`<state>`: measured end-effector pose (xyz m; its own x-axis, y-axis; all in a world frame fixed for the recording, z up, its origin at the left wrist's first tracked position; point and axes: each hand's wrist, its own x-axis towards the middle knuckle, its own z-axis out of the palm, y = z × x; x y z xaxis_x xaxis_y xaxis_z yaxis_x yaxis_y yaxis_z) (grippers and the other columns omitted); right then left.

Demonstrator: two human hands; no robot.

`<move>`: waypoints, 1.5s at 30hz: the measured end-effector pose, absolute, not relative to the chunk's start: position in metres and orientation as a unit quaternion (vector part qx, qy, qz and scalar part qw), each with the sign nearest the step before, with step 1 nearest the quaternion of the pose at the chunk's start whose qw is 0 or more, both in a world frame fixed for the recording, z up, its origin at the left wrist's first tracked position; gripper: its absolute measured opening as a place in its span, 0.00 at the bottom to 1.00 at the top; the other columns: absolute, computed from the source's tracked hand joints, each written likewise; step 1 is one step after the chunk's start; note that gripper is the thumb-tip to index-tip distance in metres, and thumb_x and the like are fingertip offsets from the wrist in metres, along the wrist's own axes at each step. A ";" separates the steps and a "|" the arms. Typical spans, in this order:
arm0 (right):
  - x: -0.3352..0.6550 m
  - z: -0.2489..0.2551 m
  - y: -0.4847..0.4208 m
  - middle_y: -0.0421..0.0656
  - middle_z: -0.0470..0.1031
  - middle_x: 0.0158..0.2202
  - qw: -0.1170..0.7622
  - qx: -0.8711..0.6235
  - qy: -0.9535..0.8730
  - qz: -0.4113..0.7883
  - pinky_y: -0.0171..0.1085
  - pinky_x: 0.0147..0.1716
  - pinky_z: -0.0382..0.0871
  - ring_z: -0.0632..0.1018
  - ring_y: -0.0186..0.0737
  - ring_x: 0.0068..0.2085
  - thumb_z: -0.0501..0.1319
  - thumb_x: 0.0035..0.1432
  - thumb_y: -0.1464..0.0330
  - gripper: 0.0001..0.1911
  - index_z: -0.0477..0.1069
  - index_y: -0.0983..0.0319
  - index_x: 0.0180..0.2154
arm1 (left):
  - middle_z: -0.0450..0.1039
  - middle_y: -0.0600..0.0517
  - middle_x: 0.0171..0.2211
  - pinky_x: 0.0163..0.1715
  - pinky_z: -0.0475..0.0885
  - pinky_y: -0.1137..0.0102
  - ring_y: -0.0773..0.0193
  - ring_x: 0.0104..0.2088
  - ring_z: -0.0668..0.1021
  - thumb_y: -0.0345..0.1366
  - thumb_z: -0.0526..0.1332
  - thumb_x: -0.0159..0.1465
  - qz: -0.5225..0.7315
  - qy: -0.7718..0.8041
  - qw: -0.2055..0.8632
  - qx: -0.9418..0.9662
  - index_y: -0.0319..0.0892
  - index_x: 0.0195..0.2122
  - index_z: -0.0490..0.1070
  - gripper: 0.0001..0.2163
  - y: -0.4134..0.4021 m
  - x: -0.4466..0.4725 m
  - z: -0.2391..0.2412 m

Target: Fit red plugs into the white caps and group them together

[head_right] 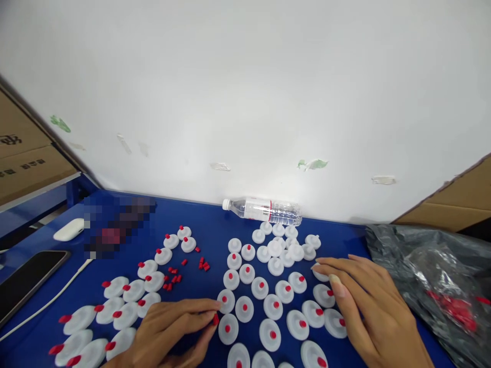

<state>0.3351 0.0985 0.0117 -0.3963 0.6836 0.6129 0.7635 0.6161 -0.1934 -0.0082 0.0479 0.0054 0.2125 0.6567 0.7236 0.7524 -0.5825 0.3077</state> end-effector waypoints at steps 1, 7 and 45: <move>0.336 0.012 0.098 0.41 0.78 0.50 0.341 -0.428 -0.835 -0.064 0.54 0.59 0.63 0.78 0.50 0.50 0.55 0.66 0.70 0.17 0.73 0.52 0.53 | 0.82 0.47 0.38 0.34 0.82 0.72 0.62 0.33 0.85 0.40 0.64 0.67 -0.438 -0.458 0.051 -0.772 0.44 0.39 0.76 0.06 0.047 -0.010 0.004; 0.335 0.009 0.097 0.43 0.79 0.48 0.354 -0.420 -0.833 -0.069 0.57 0.61 0.62 0.79 0.50 0.49 0.55 0.66 0.71 0.15 0.74 0.54 0.50 | 0.83 0.49 0.39 0.33 0.81 0.76 0.65 0.35 0.85 0.29 0.64 0.66 -0.444 -0.463 0.000 -0.767 0.43 0.40 0.74 0.03 0.041 -0.025 -0.006; 0.333 0.001 0.107 0.43 0.68 0.65 0.227 -0.521 -0.821 -0.051 0.60 0.64 0.61 0.69 0.51 0.65 0.47 0.73 0.63 0.22 0.66 0.54 0.63 | 0.83 0.50 0.43 0.39 0.81 0.75 0.64 0.39 0.85 0.28 0.65 0.65 -0.389 -0.462 0.075 -0.793 0.43 0.44 0.74 0.07 0.030 -0.058 -0.009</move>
<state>0.3333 0.1073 0.0010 -0.3538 0.8323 0.4268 0.8789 0.4520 -0.1527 -0.0578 0.0303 -0.0092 0.2698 0.6753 0.6864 0.7917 -0.5613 0.2410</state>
